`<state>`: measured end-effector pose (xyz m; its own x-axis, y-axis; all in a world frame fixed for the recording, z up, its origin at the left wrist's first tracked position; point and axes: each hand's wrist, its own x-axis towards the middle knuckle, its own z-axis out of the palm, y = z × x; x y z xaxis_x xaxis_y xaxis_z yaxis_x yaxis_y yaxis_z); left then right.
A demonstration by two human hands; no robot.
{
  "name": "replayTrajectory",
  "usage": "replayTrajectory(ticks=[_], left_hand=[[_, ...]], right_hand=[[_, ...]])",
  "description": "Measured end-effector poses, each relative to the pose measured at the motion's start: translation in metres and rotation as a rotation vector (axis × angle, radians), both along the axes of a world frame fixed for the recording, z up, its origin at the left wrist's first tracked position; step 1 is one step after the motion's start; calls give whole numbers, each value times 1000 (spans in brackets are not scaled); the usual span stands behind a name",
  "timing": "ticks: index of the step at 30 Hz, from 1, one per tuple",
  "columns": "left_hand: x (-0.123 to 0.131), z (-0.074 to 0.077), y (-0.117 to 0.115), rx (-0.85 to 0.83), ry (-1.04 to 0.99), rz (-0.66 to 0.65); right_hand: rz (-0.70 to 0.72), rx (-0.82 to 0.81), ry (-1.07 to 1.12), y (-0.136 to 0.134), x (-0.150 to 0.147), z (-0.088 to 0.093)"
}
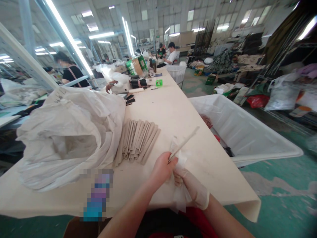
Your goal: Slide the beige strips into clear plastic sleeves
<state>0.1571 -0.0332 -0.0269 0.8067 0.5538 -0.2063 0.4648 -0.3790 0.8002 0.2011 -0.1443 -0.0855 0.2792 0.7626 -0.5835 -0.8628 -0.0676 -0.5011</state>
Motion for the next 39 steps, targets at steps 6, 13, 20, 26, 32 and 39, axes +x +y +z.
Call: replayTrajectory(ticks=[6,13,20,26,32,39], left_hand=[[18,-3,17,-116,-27,159],[23,-9,30,-116,-56,150],[34,-9,42,5,-62,127],[39,-6,46,31,-98,131],[38,1,48,-101,-163,166],[36,-11,62,-222,-219,268]], right_hand=[[73,204,239,-2,12,17],[74,356,413,-9,26,2],[185,383,498,-3,15,16],[248,467,505,1,19,17],[121,327,606,5,23,12],[47,339,642,2,24,11]])
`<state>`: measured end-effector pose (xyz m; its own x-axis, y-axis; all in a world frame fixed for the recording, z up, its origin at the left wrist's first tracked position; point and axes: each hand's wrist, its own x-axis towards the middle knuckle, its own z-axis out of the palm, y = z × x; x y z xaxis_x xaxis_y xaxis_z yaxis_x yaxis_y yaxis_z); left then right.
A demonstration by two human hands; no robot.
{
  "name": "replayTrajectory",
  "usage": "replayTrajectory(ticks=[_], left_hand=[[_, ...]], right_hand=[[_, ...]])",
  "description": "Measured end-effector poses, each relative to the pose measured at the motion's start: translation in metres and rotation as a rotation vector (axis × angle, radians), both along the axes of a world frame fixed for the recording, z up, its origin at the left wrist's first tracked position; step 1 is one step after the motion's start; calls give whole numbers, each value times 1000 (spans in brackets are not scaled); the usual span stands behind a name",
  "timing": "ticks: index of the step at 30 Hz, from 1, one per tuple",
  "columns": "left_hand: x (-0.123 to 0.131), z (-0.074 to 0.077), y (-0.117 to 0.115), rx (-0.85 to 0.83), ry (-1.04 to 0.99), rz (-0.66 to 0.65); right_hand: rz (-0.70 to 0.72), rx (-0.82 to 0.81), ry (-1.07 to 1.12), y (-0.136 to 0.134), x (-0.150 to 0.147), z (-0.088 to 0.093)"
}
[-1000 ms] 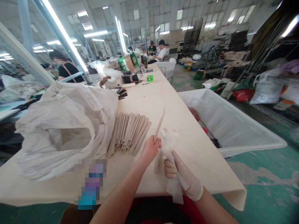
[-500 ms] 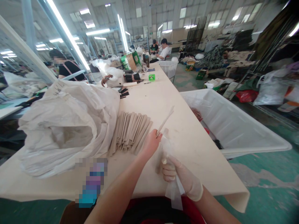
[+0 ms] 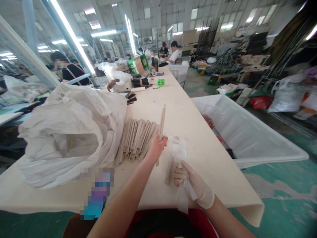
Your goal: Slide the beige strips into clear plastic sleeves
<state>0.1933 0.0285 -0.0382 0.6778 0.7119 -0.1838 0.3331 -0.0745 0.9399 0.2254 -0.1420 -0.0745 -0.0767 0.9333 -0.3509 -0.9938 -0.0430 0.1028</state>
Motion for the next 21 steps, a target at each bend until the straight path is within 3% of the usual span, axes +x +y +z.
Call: replayTrajectory(ticks=[7,12,16,21], left_hand=[[1,5,12,-11,-7,-8],[5,-1,20,37,37,-9],[10,-7,18,57,84,-17],[10,-5,8,9,111,-40]], right_hand=[[41,80,-231,-10,6,2],[60,80,-329,-17,-4,1],[92,120,-447,-21,-14,1],[48,30,-626,-14,-6,9]])
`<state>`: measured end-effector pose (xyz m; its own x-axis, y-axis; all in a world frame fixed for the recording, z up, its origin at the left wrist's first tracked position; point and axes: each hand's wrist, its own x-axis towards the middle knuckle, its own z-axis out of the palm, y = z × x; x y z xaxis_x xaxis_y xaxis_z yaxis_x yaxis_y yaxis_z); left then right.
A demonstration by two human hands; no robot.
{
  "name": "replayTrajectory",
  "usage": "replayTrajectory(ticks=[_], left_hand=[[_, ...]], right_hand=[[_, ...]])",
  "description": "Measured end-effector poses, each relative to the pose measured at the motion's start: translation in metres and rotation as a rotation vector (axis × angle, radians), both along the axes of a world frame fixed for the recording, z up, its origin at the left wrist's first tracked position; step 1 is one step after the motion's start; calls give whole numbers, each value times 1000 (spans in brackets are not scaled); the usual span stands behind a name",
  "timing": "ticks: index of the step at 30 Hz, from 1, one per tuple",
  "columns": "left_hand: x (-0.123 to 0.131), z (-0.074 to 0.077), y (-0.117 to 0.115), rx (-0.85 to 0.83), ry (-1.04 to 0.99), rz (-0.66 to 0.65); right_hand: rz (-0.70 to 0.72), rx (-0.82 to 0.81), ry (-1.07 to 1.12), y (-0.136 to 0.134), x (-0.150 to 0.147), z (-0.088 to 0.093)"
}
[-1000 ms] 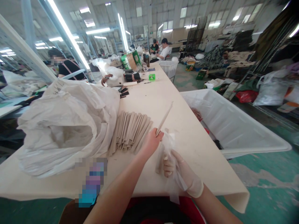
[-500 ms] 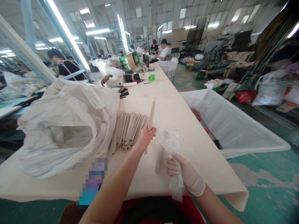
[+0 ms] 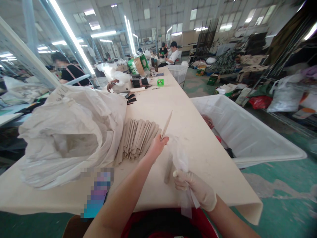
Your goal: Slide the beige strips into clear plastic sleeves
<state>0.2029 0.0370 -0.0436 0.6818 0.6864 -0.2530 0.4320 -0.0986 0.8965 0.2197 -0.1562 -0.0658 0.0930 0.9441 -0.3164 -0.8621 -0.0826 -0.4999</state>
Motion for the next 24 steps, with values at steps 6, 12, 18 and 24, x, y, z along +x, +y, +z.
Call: replayTrajectory(ticks=[6,12,18,24], left_hand=[[-35,24,-38,-161,3,-85],[-77,49,-83,-427,6,-233],[-95,42,-99,-539,28,-224],[-110,32,-103,-509,77,-234]], right_hand=[[-379,-108,-53,15,49,4],[-671,-227,-191,24,68,-2],[-828,-253,-287,29,71,-3],[-905,-292,-273,30,75,2]])
